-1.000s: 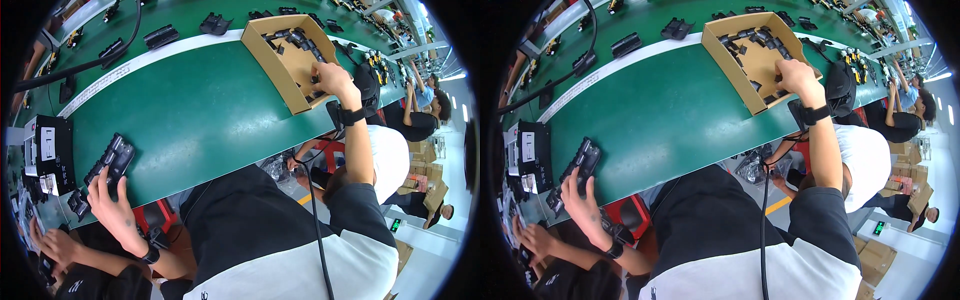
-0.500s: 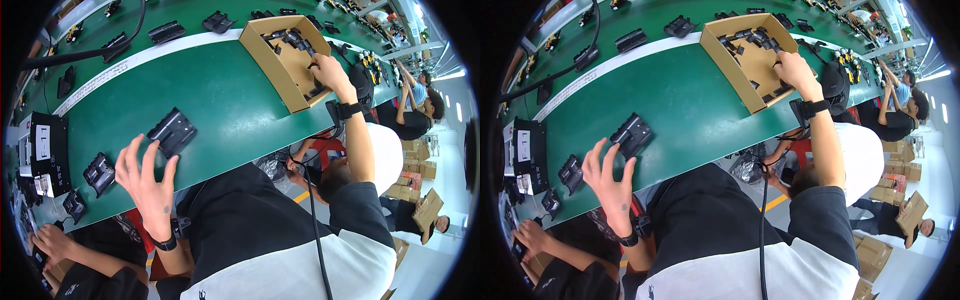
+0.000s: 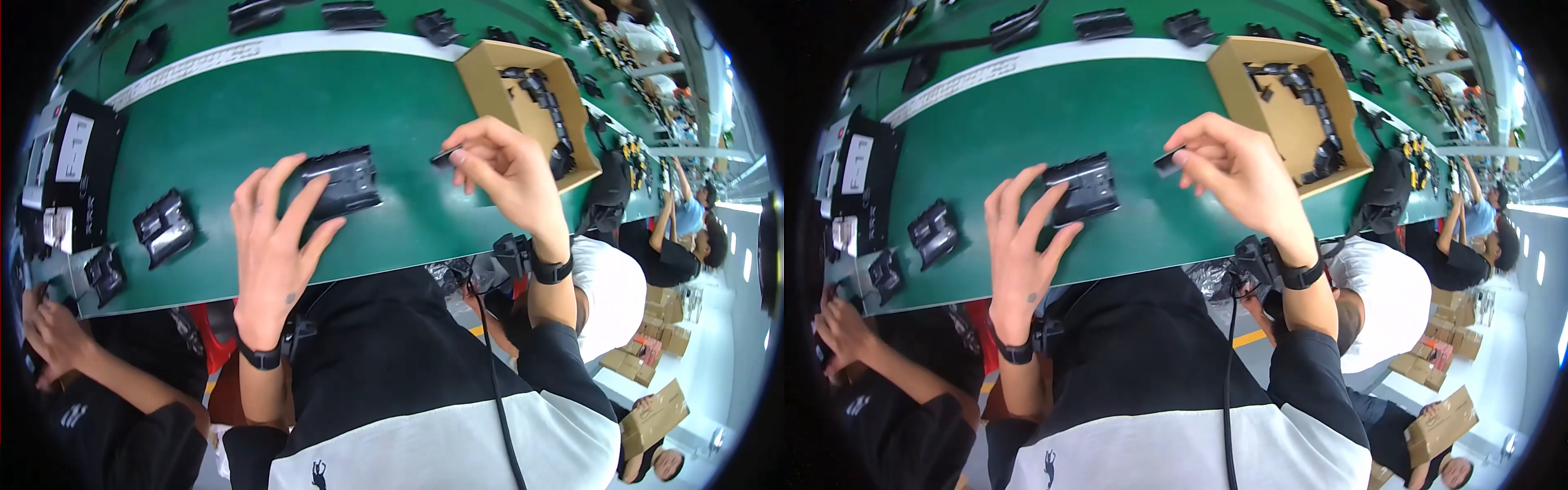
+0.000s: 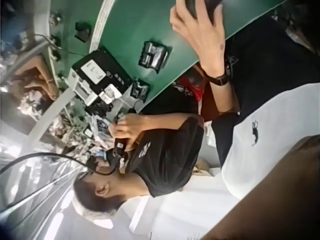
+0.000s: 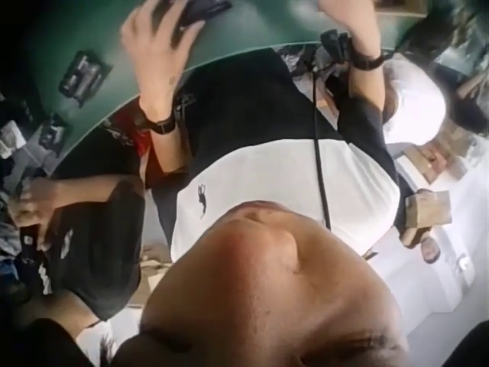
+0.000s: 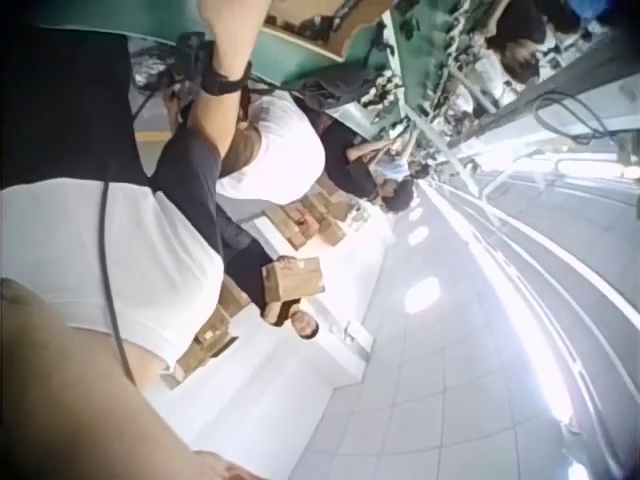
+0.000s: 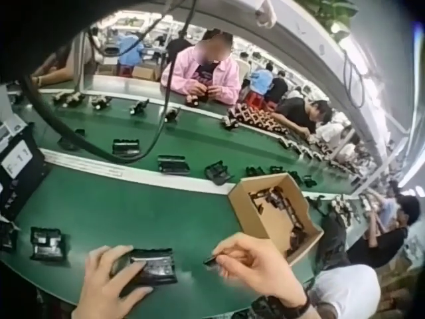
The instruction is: The person assembles plastic housings by hand, picking up a base and a small component from a box. They press the component into the base and set the assembly on the green workbench before repeating the process.
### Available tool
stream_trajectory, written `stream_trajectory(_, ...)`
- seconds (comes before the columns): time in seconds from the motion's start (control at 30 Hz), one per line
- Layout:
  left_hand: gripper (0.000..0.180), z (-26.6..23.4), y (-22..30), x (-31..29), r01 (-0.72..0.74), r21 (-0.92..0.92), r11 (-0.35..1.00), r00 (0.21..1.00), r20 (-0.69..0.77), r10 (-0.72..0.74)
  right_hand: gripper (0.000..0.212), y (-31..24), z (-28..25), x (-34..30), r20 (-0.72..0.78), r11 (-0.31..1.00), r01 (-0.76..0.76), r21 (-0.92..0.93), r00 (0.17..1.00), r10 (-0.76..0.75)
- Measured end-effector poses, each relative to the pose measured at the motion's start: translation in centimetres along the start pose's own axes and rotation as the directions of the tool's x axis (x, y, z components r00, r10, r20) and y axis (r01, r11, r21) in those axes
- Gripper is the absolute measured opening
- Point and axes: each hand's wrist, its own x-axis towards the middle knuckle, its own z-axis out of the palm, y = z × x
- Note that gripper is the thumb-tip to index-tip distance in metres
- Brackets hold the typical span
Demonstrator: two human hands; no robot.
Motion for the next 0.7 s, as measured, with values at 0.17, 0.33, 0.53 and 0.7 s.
stream_trajectory(0.17,0.049,0.4,-0.6,-0.1,-0.034,-0.061,0.998,0.998,0.044,0.037,0.015,3.7,3.5,2.1,0.066,0.819,0.293,-0.493,0.952,-0.300)
stream_trajectory(0.33,0.047,0.8,-1.4,0.0,-0.085,-0.112,0.990,0.996,0.033,0.089,0.018,2.9,3.8,2.4,0.160,0.567,0.458,-0.685,0.853,-0.496)
stream_trajectory(0.53,0.046,0.7,-1.4,-0.2,-0.108,-0.112,0.988,0.994,0.019,0.110,0.015,1.1,3.7,3.3,0.227,0.710,0.391,-0.585,0.920,-0.320)
stream_trajectory(0.7,0.045,0.5,-1.2,0.0,-0.061,-0.139,0.988,0.995,0.066,0.070,0.011,-1.3,6.1,3.9,0.309,0.656,0.585,-0.478,0.811,-0.497)
